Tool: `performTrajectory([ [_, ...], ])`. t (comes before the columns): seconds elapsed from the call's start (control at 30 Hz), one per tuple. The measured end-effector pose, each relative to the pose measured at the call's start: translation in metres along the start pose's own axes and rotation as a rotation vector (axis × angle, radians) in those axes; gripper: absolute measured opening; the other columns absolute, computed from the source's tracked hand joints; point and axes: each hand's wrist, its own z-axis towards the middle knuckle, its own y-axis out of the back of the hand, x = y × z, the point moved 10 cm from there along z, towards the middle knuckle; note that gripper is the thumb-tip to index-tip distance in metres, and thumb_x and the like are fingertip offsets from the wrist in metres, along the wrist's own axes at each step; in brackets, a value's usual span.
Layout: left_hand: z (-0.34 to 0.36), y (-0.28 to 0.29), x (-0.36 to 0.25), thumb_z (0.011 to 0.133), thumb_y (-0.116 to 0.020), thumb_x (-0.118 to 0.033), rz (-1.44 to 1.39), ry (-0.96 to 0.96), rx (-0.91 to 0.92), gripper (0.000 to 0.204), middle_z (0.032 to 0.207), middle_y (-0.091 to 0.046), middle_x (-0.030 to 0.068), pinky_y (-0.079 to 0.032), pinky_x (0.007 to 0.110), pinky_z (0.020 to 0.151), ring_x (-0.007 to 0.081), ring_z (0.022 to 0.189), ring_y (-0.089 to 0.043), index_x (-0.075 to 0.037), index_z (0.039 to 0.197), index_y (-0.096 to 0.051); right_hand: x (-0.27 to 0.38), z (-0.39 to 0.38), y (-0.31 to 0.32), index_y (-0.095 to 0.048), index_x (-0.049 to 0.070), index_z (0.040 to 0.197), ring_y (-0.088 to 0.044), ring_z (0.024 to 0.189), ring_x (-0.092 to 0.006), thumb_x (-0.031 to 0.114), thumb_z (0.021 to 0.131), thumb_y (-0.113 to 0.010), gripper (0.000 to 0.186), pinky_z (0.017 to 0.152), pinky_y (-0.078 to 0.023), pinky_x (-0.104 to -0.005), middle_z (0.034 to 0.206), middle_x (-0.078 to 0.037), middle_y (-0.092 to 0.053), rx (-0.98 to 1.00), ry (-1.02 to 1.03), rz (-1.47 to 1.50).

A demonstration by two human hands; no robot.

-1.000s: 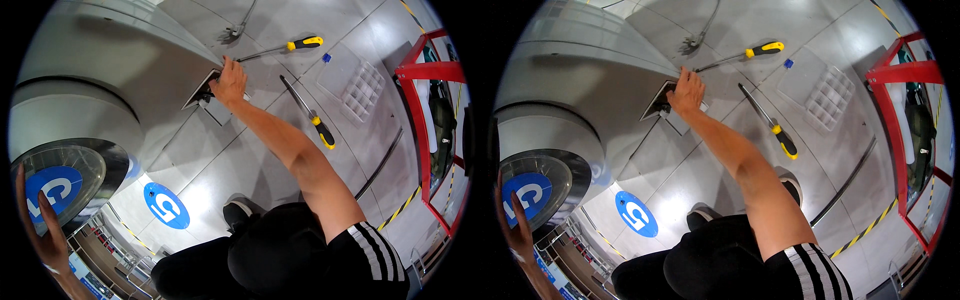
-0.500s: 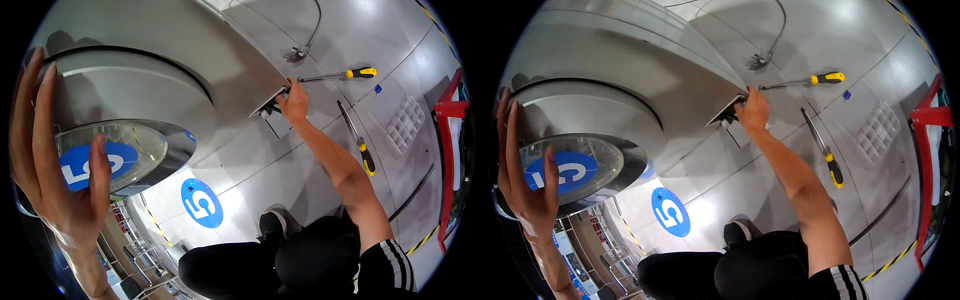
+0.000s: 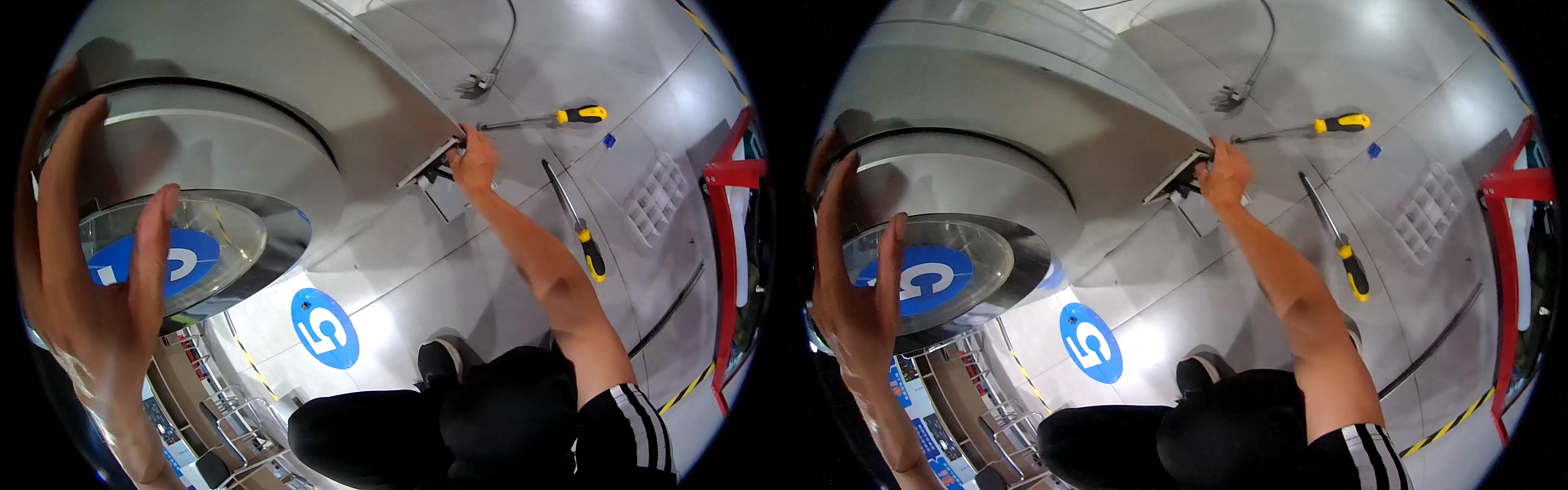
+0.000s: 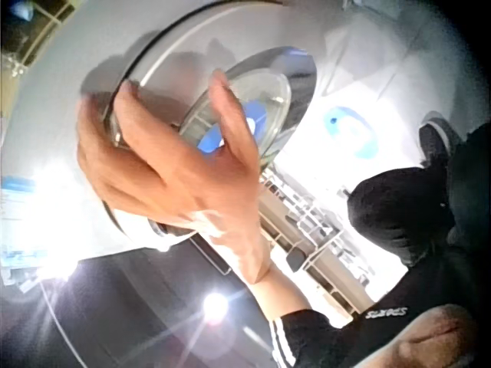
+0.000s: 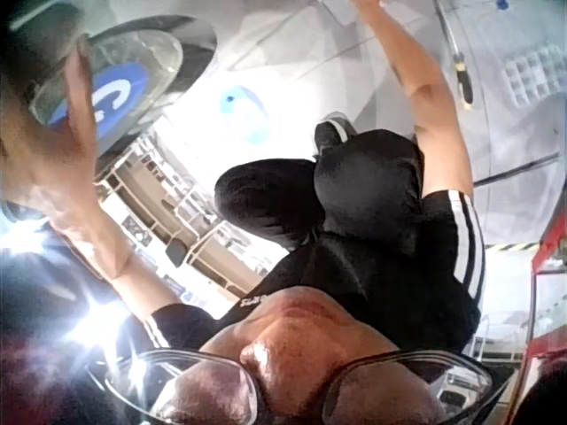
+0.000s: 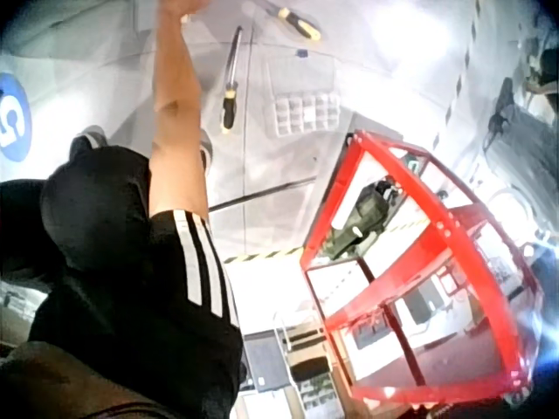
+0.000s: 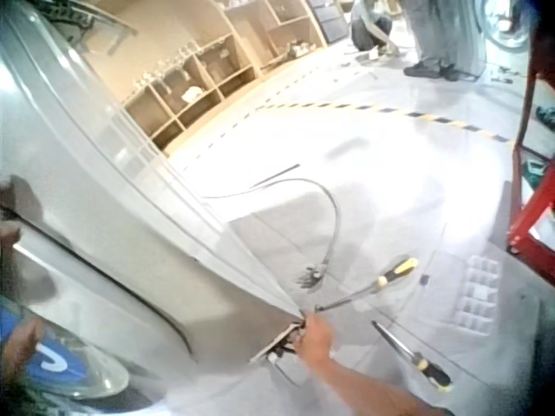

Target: The person unscrews the door hinge of a washing machine using a screwdriver, then lifts the door away and places it down, and finally begins working on a component near the bottom of the appliance.

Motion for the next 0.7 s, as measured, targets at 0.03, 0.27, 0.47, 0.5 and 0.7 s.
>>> performTrajectory([
  [0.03,0.006,-0.02,-0.005,0.084,-0.063,-0.023,-0.064,-0.011,-0.052,0.053,0.124,-0.053,0.0112,-0.048,0.044,0.087,0.0327,0.109,-0.055,-0.018,0.132,-0.042,-0.02,0.007,0.018,-0.051,0.008,0.113,-0.051,0.099,-0.0311,0.014,0.064,-0.071,0.053,0.084,-0.038,-0.0425,0.102,-0.012,-0.057,-0.055,-0.035,-0.076],
  [0.27,0.011,-0.027,-0.013,0.086,-0.06,-0.023,-0.005,-0.121,-0.084,0.051,0.121,-0.055,0.0109,-0.052,0.043,0.08,0.0331,0.103,-0.058,-0.02,0.133,-0.04,-0.018,0.005,0.02,-0.045,0.008,0.118,-0.049,0.103,-0.032,0.02,0.064,-0.073,0.062,0.088,-0.035,-0.044,0.107,-0.013,-0.054,-0.055,-0.185,-0.145],
  [0.47,-0.021,-0.066,0.019,0.088,-0.056,-0.021,0.247,-0.223,0.13,0.055,0.13,-0.048,0.0087,-0.053,0.041,0.08,0.0305,0.111,-0.053,-0.023,0.137,-0.033,-0.019,0.002,0.02,-0.044,0.008,0.12,-0.047,0.107,-0.0307,0.017,0.068,-0.069,0.058,0.091,-0.032,-0.0432,0.11,-0.013,-0.052,-0.04,-0.192,-0.147],
  [0.5,-0.025,-0.077,0.021,0.088,-0.056,-0.02,0.315,-0.267,0.156,0.056,0.131,-0.047,0.0084,-0.053,0.04,0.08,0.0299,0.113,-0.052,-0.023,0.138,-0.032,-0.023,0.003,0.023,-0.044,0.008,0.12,-0.047,0.107,-0.0303,0.016,0.069,-0.068,0.057,0.091,-0.032,-0.0433,0.11,-0.013,-0.052,-0.035,-0.189,-0.14],
  [0.7,-0.033,-0.077,0.02,0.086,-0.057,-0.012,0.554,-0.411,0.263,0.058,0.135,-0.044,0.0068,-0.052,0.036,0.085,0.0275,0.115,-0.05,-0.019,0.138,-0.033,-0.015,0.003,0.013,-0.046,0.008,0.119,-0.049,0.106,-0.0292,0.014,0.07,-0.066,0.053,0.09,-0.033,-0.0436,0.111,-0.012,-0.053,-0.028,-0.129,-0.083],
])
